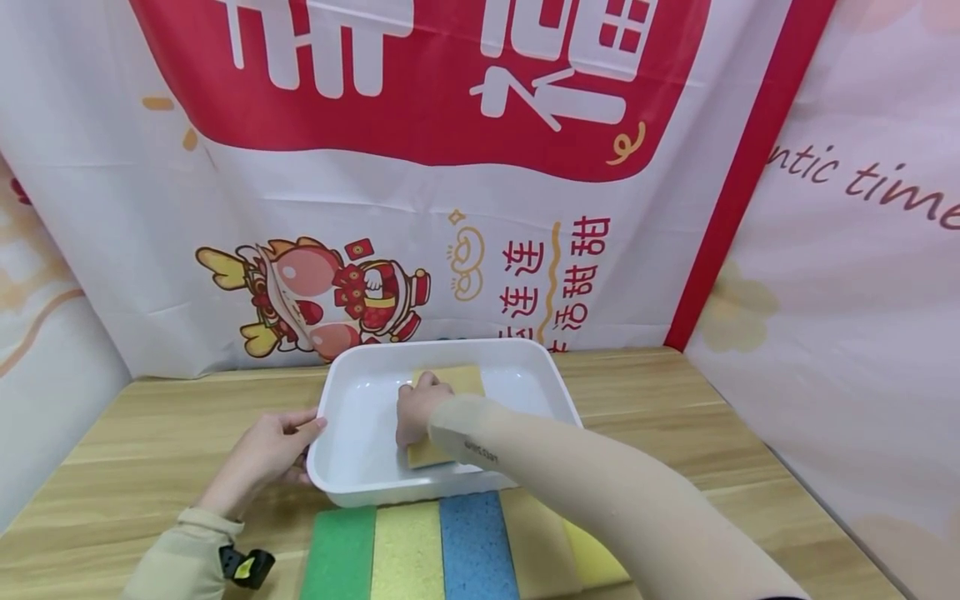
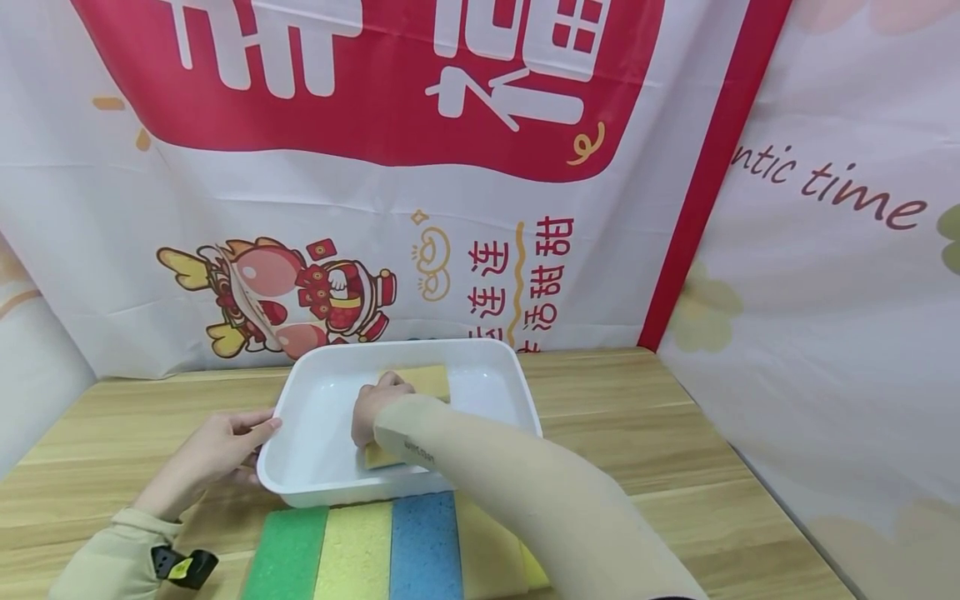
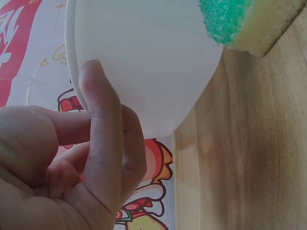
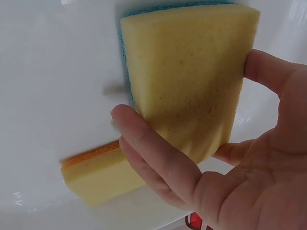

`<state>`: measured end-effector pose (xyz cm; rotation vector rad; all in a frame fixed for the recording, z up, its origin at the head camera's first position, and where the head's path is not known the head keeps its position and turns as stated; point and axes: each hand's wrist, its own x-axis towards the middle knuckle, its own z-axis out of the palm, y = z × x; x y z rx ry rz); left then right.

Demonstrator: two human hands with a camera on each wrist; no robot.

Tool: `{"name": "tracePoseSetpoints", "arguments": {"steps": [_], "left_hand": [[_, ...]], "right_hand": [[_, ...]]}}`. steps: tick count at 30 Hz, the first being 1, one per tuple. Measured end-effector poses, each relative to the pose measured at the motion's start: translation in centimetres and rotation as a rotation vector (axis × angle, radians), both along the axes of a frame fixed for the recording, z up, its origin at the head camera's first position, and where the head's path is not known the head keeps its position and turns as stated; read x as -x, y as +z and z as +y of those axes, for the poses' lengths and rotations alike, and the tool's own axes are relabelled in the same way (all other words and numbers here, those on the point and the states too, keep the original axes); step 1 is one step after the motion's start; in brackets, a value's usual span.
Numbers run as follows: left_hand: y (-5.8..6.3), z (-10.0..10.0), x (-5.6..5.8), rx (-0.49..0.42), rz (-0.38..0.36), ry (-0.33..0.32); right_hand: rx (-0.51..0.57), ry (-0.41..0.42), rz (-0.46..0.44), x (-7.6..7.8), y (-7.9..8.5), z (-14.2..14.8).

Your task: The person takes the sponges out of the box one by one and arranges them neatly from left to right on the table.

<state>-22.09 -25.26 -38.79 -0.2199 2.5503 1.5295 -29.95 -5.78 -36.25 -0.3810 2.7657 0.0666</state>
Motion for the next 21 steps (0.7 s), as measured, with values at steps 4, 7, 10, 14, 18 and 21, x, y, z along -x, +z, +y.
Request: {"name": "tracePoseSetpoints", "arguments": {"steps": [4,7,10,14,18,21], "left_hand": [[-0.1,0.0,0.0,0.009,0.011,-0.005],[-0.1,0.1,0.1,0.014,0.016,-0.01],[-0.1,0.1,0.0,0.004,0.016,-0.012],[0.0,0.1,0.0,-0.004,0.018,-0.013],[0.0,0.1,0.0,0.0,0.015,-0.01],[0.0,0.2,0.0,0.001,0.012,-0.007]], "right_hand": [[0.013,-0.014,-0.017,0.4,-0.2,0.0],[0.01,-0.012,-0.014,0.6,-0.5,0.0],[0.008,-0.013,-0.012,0.7,-0.6,0.0],[-0.001,0.006,0.001,0.7,-0.8,0.0],[-0.012,0.028,0.02,0.7,-1.0,0.0],[-0.019,0.032,0.025,0.8,-1.1,0.1]]}}
